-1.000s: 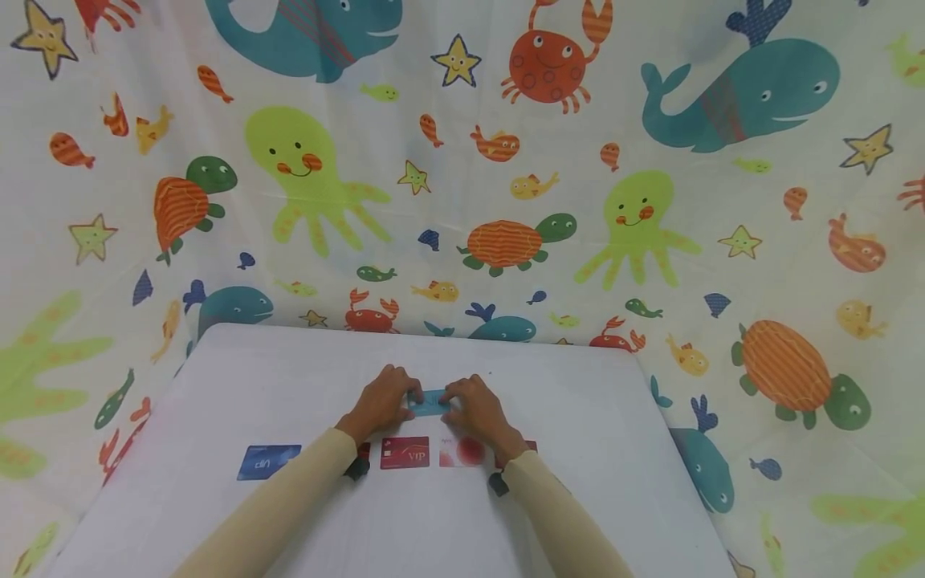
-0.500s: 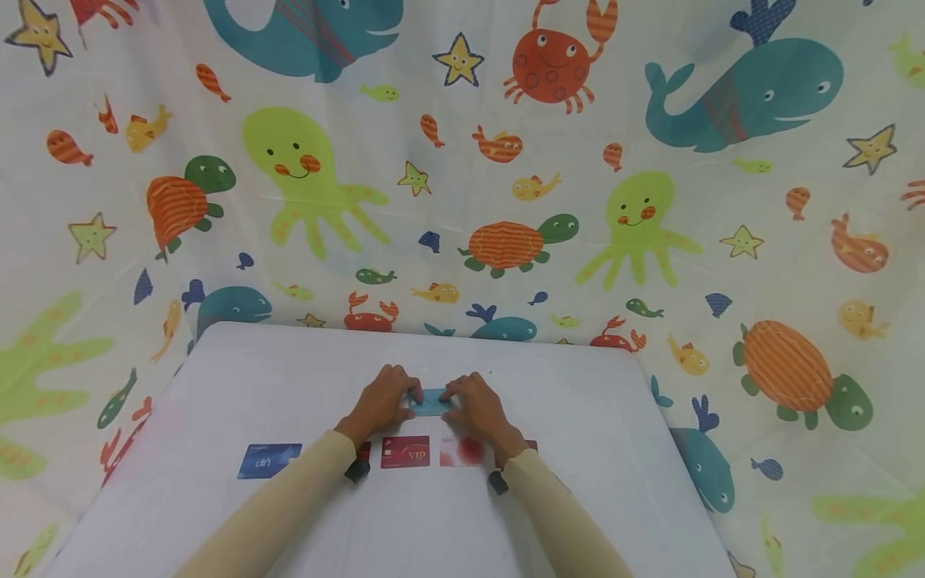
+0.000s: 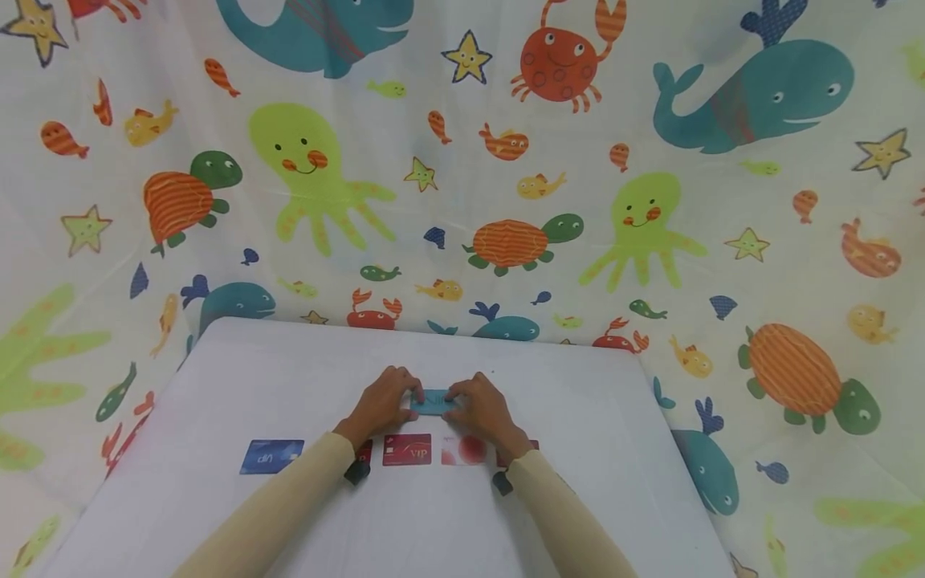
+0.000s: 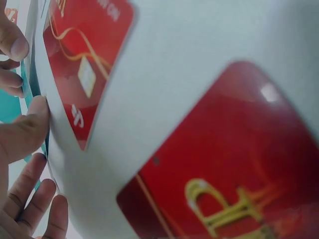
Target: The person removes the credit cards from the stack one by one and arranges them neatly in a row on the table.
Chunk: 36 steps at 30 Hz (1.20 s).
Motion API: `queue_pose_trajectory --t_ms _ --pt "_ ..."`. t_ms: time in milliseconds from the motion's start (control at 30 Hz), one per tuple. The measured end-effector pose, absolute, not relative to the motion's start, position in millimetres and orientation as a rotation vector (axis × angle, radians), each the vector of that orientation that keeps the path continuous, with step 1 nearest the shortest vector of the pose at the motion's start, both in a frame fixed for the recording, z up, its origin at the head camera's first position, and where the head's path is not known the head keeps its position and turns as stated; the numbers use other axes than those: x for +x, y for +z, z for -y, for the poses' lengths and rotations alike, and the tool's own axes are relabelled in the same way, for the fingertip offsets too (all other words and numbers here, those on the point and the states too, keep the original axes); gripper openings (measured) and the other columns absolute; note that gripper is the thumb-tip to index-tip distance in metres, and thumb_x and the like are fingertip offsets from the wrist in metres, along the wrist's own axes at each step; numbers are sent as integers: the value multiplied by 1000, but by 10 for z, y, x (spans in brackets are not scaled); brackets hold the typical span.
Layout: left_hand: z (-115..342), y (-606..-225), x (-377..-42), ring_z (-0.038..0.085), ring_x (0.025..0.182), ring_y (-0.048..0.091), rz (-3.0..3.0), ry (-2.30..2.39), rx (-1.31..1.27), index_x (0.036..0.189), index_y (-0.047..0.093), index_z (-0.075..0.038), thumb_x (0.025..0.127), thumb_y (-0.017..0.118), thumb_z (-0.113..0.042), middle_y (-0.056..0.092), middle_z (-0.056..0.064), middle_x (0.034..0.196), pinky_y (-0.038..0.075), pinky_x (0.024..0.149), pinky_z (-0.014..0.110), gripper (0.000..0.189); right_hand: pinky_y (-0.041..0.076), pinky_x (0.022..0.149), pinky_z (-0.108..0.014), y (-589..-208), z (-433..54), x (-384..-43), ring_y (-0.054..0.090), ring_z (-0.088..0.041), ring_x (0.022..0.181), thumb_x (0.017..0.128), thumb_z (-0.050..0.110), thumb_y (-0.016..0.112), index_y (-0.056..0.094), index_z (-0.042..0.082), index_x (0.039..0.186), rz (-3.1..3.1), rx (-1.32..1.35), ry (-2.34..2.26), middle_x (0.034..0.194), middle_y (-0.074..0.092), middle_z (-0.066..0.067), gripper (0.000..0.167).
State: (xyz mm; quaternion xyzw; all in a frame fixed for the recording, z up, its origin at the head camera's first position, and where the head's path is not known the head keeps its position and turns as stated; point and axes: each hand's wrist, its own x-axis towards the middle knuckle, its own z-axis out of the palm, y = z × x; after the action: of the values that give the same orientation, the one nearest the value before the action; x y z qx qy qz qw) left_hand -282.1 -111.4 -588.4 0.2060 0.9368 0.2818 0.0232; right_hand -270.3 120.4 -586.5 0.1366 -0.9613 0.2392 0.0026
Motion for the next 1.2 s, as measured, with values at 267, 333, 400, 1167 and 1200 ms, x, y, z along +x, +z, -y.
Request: queue_pose_trajectory --t_ms 267,333,400,1167,1200 --pt "1107 -5885 -2762 22 114 56 -2914 849 651 102 77 -24 83 93 -21 69 4 117 57 107 46 25 56 87 -31 -5845 -1251 -2630 57 -12 96 89 35 88 83 24 113 3049 423 753 105 69 1 27" --pt "1107 -5890 -2744 23 115 57 -2920 848 654 102 77 -25 83 93 -22 69 4 118 57 106 45 25 56 87 -31 -5834 -1264 -2610 58 -13 96 89 35 88 83 23 112 3048 434 752 104 69 1 27" --pt "1107 -5896 -2725 22 115 57 -2923 842 659 102 77 -26 84 93 -23 69 4 118 57 106 45 25 56 86 -30 -5825 -1282 -2588 58 -13 95 88 34 88 83 23 111 3039 450 757 103 68 1 26" --pt "1070 -5835 -2479 14 101 56 -2917 864 679 111 76 -25 84 92 -29 73 -2 117 57 98 39 31 52 83 -30 -5744 -1430 -2363 57 -12 93 89 36 88 83 26 111 3050 440 834 100 64 2 25" --pt "1065 -5831 -2468 15 102 56 -2917 874 683 110 76 -25 84 92 -28 74 -2 117 58 98 39 31 52 83 -30 -5738 -1438 -2352 56 -12 93 89 36 88 83 26 111 3053 441 836 100 64 2 25"
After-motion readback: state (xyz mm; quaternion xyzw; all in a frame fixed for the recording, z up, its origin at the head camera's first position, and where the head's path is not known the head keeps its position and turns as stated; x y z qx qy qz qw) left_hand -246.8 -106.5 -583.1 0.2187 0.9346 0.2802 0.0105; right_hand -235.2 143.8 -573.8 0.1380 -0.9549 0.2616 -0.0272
